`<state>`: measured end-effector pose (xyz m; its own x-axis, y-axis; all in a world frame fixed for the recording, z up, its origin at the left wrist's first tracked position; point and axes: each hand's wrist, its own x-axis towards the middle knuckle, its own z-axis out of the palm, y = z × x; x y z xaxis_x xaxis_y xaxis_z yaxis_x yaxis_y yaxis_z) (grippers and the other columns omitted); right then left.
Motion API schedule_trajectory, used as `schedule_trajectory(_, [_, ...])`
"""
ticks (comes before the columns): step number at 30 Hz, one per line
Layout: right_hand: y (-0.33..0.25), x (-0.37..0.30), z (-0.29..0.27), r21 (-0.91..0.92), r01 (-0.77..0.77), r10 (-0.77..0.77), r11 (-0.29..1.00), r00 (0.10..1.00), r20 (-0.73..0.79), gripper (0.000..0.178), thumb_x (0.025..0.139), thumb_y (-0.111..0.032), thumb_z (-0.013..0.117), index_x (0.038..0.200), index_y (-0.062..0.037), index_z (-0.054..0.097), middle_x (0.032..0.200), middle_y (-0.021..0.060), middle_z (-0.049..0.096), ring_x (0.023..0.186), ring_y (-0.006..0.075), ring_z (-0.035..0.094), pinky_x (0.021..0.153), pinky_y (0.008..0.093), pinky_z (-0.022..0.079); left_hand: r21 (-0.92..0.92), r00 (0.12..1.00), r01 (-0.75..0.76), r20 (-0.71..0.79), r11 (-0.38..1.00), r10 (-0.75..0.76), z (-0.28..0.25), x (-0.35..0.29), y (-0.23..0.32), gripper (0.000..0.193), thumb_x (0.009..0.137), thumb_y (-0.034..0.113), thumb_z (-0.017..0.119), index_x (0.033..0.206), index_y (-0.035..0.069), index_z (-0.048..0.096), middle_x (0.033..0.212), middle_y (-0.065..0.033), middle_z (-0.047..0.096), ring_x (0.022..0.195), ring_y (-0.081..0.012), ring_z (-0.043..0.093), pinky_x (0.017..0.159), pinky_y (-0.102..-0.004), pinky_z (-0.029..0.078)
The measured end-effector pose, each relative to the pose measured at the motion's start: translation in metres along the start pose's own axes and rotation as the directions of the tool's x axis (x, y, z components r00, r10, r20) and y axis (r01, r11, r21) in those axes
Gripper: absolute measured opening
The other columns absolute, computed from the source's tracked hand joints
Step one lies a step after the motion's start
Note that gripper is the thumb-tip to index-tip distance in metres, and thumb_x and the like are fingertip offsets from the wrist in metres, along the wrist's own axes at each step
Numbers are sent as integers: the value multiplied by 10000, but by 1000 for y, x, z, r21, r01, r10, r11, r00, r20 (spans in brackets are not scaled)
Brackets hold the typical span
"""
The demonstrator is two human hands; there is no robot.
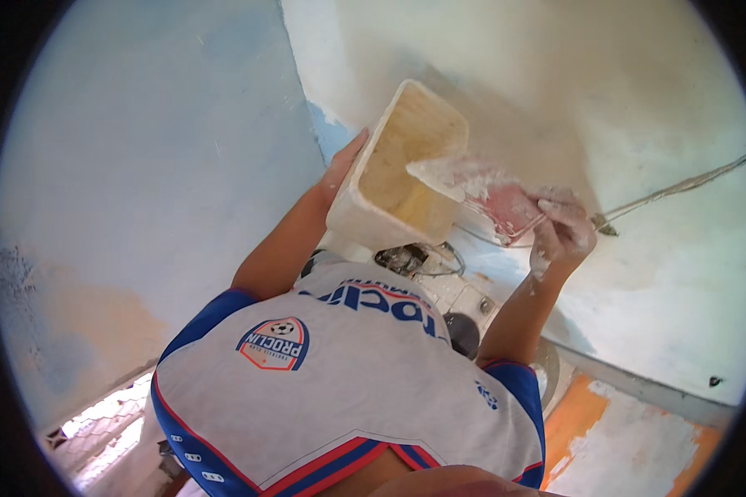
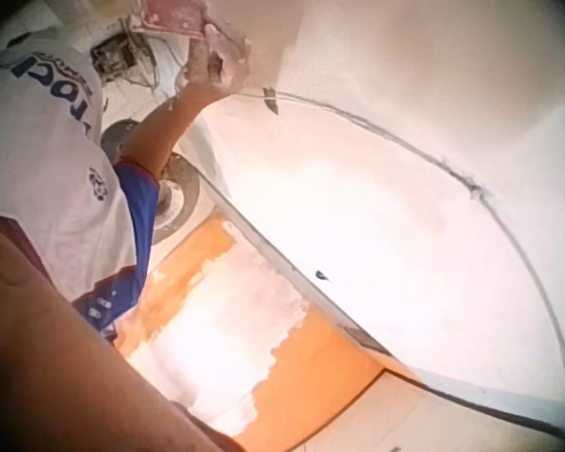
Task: The person applies a white filler compound to a wall using a red trowel, repeatedly picking up more compound from a plastic container held in the left hand and smoothing it over cracks and uneven surfaces on the wall.
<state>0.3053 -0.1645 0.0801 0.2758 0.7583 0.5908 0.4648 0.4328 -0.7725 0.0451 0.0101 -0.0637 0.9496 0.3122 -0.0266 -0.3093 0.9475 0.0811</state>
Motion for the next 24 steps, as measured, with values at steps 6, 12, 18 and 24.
schedule_trajectory(6, [11, -39, 6, 192, -174, 219, 966, 945, -243, 273, 767, 138, 794, 967, -9, 683, 915, 149, 719, 917, 274, 712, 794, 378, 593, 99, 965, 3, -261, 995, 23, -32, 10, -35, 685, 1064, 589, 356, 1550, 111, 427, 1527, -141, 507, 1364, -321, 524, 1161, -467, 413])
schedule_trajectory(12, [4, -29, 51, 200, -267, 317, 943, 905, -285, 281, 796, 126, 779, 1019, 2, 662, 962, 133, 712, 902, 208, 697, 782, 313, 574, 54, 928, -8, -372, 999, 27, -35, -28, -11, 702, 1058, 606, 356, 1538, 100, 438, 1502, -153, 526, 1337, -323, 545, 1151, -459, 422])
schedule_trajectory(18, [-228, 224, 326, 224, -251, 303, 942, 921, -244, 253, 866, 64, 757, 1071, 1, 623, 932, 101, 697, 801, 128, 657, 724, 247, 530, 188, 890, -120, -415, 975, 190, 189, -237, 293, 699, 1060, 604, 352, 1529, 94, 448, 1478, -158, 543, 1315, -315, 560, 1145, -450, 430])
schedule_trajectory(24, [-525, 575, 734, 262, -33, 92, 965, 972, -215, 207, 929, -7, 724, 1080, -23, 584, 888, 65, 668, 714, 82, 590, 614, 217, 451, 282, 856, -354, -287, 892, 431, 465, -542, 720, 702, 1065, 600, 332, 1532, 88, 440, 1484, -163, 535, 1318, -320, 560, 1135, -463, 440])
